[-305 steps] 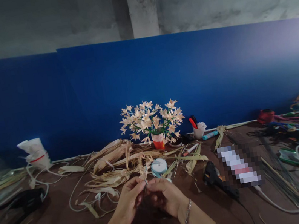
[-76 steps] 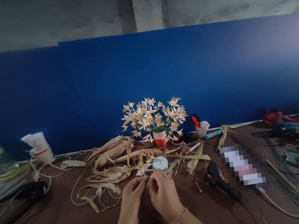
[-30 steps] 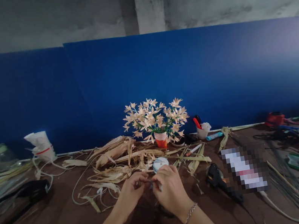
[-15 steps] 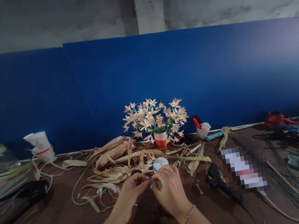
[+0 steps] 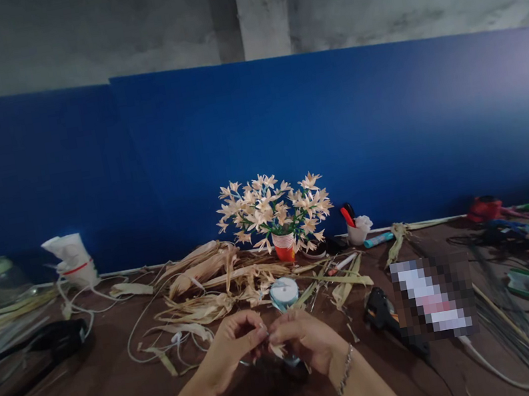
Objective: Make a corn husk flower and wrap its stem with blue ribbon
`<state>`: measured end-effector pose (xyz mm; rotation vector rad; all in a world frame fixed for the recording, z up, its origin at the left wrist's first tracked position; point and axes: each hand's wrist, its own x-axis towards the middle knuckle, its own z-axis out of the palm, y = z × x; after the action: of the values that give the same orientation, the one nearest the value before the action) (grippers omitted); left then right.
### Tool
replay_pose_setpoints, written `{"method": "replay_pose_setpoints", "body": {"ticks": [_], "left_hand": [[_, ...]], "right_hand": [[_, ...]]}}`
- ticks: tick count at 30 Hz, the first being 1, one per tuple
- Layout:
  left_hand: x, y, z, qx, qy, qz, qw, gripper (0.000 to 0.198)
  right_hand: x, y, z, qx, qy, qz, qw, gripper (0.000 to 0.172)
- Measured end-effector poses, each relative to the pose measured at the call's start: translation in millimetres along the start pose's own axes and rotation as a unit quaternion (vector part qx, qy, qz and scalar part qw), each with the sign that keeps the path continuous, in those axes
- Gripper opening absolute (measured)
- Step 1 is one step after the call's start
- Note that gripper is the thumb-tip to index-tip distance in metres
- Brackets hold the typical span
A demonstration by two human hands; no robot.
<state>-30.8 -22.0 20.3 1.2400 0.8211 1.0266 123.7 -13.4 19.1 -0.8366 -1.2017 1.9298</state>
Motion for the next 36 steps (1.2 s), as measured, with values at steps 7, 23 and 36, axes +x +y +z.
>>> {"method": "replay_pose_setpoints", "body": {"ticks": [7,23,36], "left_hand": [[2.8,-2.8,-1.3,0.092,0.043,0.036,0.994,0.021],[10.5,-9.5,-5.9,0.045,0.077,-0.003,0.996,0.021],[0.8,3.3,-3.2,0.009,0.024,-0.031,0.999,0.024]], "right_hand": [[3.9,1.9,5.8,-0.199,0.126,-0.082,0.968,0.007],[-0.2,0.9,16.1,-0.475,0.266,-0.294,0.785,0.012],[-2.0,-5.2,5.5,-0.077,0.068,-0.007,0.995,0.007]]}}
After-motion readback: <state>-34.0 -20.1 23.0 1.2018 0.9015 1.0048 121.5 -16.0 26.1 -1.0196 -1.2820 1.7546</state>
